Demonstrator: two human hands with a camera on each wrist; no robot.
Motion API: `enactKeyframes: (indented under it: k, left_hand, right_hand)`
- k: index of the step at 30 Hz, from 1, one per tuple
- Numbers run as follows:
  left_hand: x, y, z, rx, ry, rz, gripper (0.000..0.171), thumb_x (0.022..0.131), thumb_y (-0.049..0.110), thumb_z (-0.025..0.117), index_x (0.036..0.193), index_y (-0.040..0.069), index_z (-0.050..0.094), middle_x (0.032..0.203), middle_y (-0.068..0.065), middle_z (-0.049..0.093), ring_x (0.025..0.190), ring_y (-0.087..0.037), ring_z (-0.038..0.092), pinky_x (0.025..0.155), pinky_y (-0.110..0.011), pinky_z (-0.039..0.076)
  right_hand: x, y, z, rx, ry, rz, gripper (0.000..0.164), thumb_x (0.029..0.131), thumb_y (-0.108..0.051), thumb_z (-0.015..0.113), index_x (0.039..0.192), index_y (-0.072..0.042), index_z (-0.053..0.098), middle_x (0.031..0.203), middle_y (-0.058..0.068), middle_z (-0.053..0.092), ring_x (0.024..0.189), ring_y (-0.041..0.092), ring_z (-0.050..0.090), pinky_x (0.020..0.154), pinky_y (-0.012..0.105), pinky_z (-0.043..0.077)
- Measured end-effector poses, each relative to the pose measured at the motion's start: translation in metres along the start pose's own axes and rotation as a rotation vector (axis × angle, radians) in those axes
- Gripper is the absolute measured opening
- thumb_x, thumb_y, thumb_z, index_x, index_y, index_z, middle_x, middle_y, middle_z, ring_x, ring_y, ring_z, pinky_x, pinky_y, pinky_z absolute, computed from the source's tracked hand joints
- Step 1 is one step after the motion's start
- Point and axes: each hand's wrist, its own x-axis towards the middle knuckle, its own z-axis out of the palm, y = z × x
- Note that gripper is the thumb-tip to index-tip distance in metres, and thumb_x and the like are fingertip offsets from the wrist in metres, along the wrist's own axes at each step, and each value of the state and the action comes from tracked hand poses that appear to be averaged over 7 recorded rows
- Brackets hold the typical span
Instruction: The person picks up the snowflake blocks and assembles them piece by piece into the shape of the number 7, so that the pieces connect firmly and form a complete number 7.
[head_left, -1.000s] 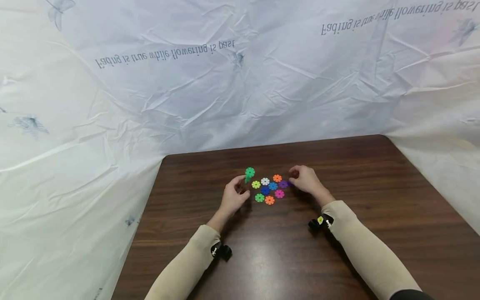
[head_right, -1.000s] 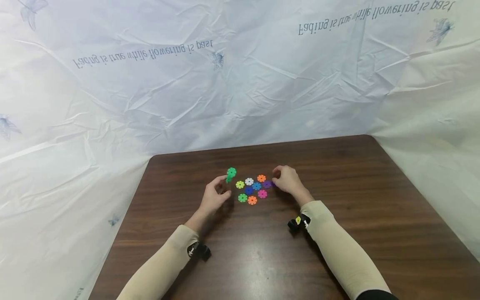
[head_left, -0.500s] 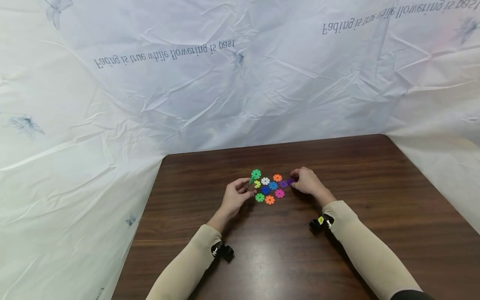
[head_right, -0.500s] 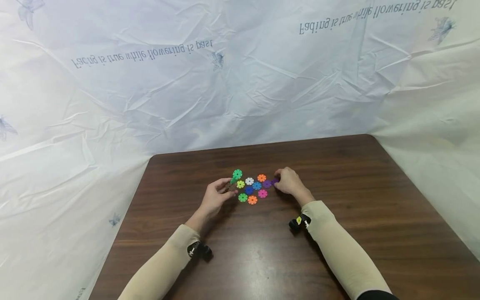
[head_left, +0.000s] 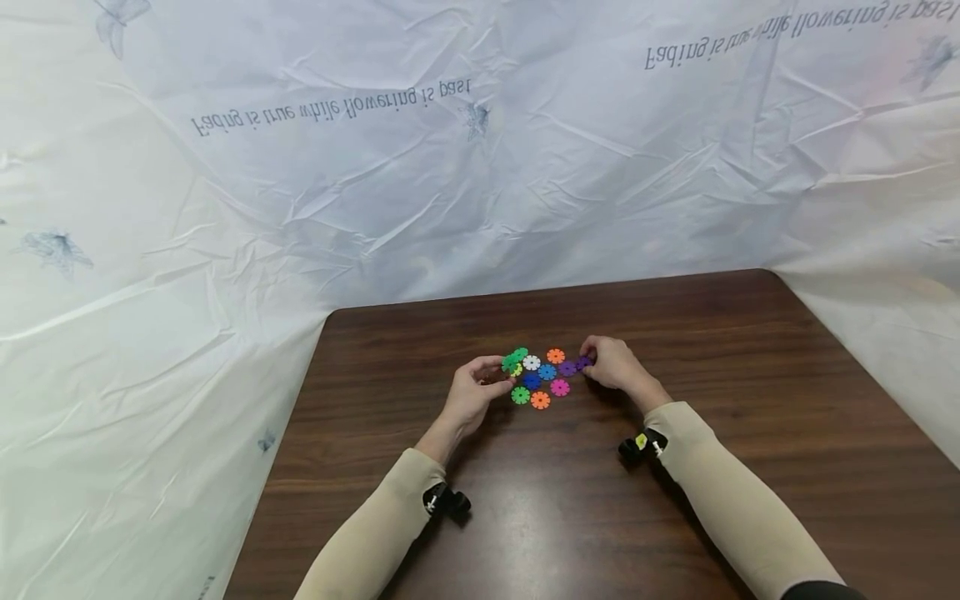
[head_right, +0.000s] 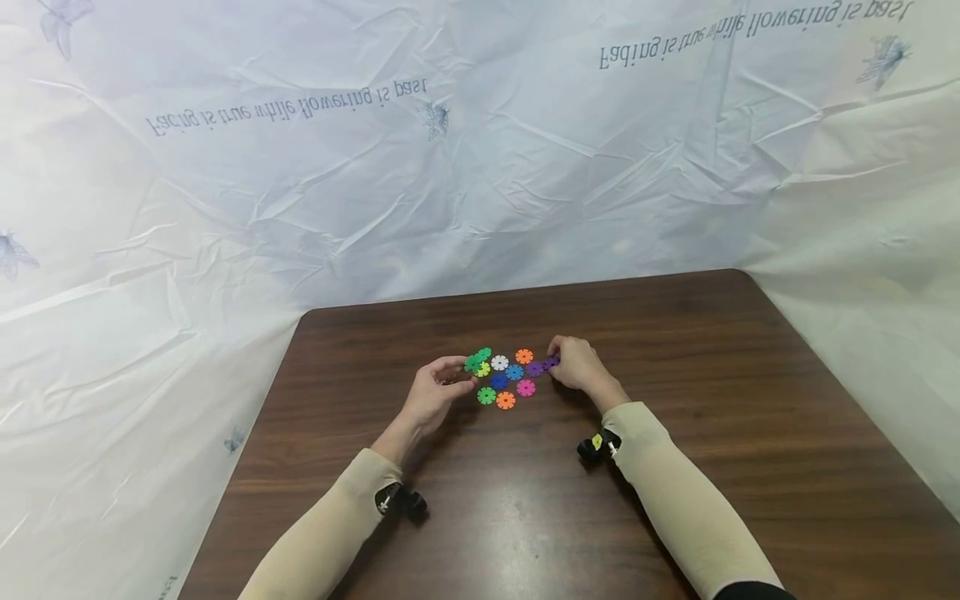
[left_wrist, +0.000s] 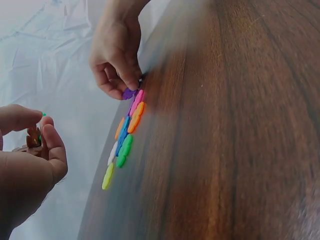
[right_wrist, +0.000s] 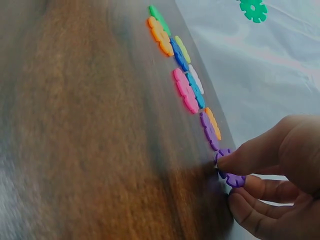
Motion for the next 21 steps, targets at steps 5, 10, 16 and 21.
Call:
enactKeyframes:
  k: [5,10,16,21]
  left_hand:
    - [-0.0016,-0.001,0.0029,-0.023,0.0,0.008,0.034,0.083,-0.007,0.071,0.116,-0.009,0.06,0.106,-0.007,0.062,0.094,-0.016,0.058,0.078,-0.025,0.053]
    - [-0.0014,-0.0009,0.005,-0.034,0.025,0.016,0.019,0.083,-0.006,0.072,0.1,-0.003,0.063,0.098,-0.006,0.061,0.085,-0.017,0.064,0.078,-0.029,0.057]
    - [-0.0009,0.0001,0.0067,-0.023,0.047,0.031,0.014,0.082,-0.008,0.072,0.092,-0.005,0.062,0.089,-0.013,0.065,0.076,-0.019,0.068,0.084,-0.049,0.057]
    - [0.0002,-0.0005,0.0075,-0.014,0.044,0.04,0.015,0.082,-0.008,0.072,0.093,-0.008,0.061,0.089,-0.016,0.066,0.075,-0.02,0.069,0.083,-0.053,0.056]
  right_hand:
    - [-0.0018,0.0015,-0.0008,0.065,0.036,-0.021,0.019,0.085,-0.004,0.068,0.103,-0.006,0.066,0.09,0.01,0.062,0.079,0.023,0.058,0.069,0.035,0.049]
    - [-0.0021,0.002,-0.001,0.141,0.055,-0.035,0.014,0.087,-0.006,0.068,0.101,-0.008,0.068,0.084,0.006,0.061,0.074,0.019,0.057,0.067,0.032,0.047]
    - [-0.0023,-0.0015,-0.0052,0.281,0.055,-0.048,0.015,0.088,-0.007,0.07,0.103,-0.007,0.069,0.085,0.009,0.065,0.069,0.02,0.066,0.057,0.03,0.053]
    - [-0.0037,-0.0064,-0.0087,0.367,0.046,-0.074,0.016,0.09,-0.011,0.07,0.105,-0.008,0.07,0.089,0.01,0.066,0.074,0.024,0.069,0.059,0.033,0.056]
